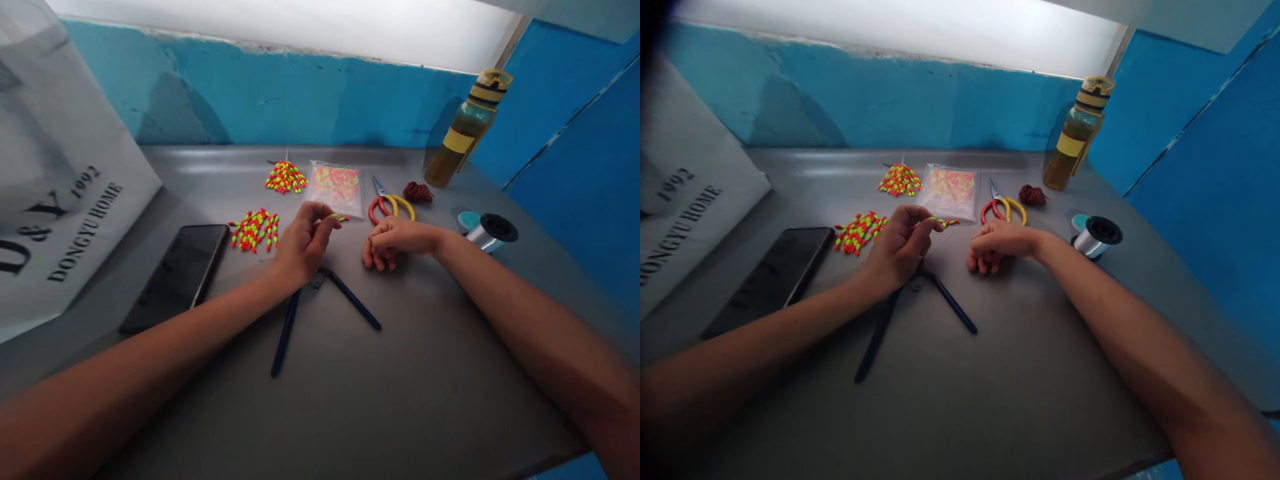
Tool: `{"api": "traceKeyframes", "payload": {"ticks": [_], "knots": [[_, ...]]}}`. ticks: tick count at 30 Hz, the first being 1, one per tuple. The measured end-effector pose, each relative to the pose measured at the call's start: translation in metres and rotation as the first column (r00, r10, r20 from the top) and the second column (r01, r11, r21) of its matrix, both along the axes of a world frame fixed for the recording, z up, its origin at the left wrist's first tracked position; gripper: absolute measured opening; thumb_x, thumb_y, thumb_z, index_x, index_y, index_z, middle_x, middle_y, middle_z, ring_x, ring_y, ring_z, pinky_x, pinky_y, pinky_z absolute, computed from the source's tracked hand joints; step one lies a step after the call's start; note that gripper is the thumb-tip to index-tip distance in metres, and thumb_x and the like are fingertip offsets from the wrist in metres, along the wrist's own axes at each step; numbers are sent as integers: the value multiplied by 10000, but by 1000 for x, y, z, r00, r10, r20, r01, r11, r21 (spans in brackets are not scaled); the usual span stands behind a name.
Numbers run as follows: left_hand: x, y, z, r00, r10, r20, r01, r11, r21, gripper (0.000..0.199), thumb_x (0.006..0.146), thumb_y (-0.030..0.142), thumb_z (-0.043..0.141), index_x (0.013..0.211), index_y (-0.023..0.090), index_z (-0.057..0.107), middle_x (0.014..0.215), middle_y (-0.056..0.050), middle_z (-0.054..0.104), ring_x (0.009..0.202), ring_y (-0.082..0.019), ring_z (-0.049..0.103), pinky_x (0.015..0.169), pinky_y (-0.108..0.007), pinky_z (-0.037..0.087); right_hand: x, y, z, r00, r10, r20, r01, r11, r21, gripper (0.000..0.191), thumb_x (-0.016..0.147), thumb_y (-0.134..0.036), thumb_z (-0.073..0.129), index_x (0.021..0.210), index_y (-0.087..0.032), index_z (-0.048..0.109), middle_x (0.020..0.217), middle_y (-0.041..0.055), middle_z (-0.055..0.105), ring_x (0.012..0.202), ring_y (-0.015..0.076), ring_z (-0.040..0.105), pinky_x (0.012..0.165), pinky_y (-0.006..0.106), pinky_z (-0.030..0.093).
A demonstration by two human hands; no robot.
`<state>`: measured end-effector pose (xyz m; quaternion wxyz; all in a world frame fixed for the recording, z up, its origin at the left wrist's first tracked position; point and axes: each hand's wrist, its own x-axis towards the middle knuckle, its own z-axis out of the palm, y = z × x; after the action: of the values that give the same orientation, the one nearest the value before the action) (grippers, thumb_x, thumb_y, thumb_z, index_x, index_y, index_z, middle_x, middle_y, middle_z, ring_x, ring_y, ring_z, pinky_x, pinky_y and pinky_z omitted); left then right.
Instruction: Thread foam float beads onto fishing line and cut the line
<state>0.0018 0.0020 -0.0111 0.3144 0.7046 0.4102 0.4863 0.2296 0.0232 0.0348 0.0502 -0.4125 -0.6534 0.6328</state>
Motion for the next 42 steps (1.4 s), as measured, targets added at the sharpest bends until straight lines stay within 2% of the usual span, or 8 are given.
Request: {"api": "traceKeyframes", "payload": {"ticks": [8,15,28,37,42], "knots": [[0,2,-5,996,-17,89,19,999,-27,100,995,340,469,1010,242,485,866,6,631,511,-81,457,449,-236,375,-1,-1,1,1000,-17,5,17,1000,-5,198,711,-212,570,725,-114,742,693,76,725,577,118,637,498,181,502],[2,-1,3,989,-17,149,26,998,-59,80,979,320,470,978,243,446,886,2,634,516,-86,449,457,-245,384,-1,-2,2,1000,-16,12,16,1000,-20,199,709,-205,568,724,-114,744,659,66,713,558,115,630,495,180,499],[1,0,2,978,-1,209,17,997,-79,73,957,298,508,970,229,490,841,4,607,512,-86,445,452,-241,353,-1,-1,2,1000,-20,10,21,999,-31,198,701,-198,566,709,-106,741,682,75,724,566,113,636,492,175,501],[0,1,-1,981,14,196,0,997,-72,72,955,296,510,970,226,508,834,0,607,509,-85,447,447,-236,343,-2,-2,3,999,-32,19,32,999,-25,186,692,-198,567,688,-112,732,697,75,735,568,109,639,494,175,499],[0,0,1,983,37,181,-24,997,-75,70,940,286,514,973,224,511,838,-1,617,509,-86,447,447,-240,346,-2,-2,1,999,-30,14,30,1000,-7,185,702,-209,560,674,-113,716,639,61,700,539,110,620,484,183,498]]}}
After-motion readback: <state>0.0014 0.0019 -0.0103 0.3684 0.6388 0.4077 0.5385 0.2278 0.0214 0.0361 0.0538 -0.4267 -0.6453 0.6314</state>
